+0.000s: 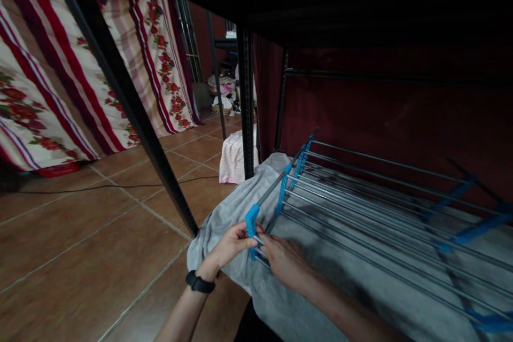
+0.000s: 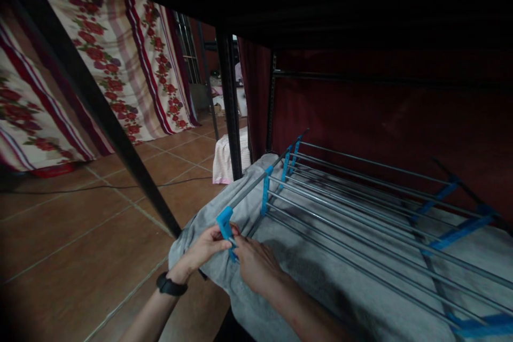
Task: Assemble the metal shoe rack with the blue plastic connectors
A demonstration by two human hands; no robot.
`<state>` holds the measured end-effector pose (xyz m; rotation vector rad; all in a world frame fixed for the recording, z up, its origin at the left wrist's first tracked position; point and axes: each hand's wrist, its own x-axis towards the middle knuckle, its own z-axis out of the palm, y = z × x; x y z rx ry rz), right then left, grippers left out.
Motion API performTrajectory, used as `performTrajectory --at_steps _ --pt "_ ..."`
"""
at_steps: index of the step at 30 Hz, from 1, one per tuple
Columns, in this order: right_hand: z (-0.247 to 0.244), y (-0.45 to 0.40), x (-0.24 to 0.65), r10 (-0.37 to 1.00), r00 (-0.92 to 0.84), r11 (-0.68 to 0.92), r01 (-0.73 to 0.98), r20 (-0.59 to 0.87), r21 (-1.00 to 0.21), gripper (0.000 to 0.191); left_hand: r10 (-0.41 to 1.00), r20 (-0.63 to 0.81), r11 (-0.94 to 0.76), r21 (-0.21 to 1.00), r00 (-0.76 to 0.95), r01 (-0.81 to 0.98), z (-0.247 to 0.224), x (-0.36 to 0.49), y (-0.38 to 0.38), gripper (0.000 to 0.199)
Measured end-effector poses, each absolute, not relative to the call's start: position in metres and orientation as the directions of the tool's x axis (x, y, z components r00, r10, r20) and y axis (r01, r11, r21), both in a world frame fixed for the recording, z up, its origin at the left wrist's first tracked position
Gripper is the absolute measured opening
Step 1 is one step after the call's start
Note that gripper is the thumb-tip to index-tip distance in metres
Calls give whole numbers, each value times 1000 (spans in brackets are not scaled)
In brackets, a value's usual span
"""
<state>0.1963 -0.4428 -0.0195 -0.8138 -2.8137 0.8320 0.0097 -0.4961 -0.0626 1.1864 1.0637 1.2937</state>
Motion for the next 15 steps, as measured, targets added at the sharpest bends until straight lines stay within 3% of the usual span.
performTrajectory --at_steps 9,15 --pt "-13 -446 195 539 -839 699 497 -79 -514 42 995 66 -73 993 -80 -88 -53 23 -509 32" --pt "-21 -446 190 564 -825 696 496 -32 -518 33 968 72 -38 989 -241 140 -68 25 -509 37"
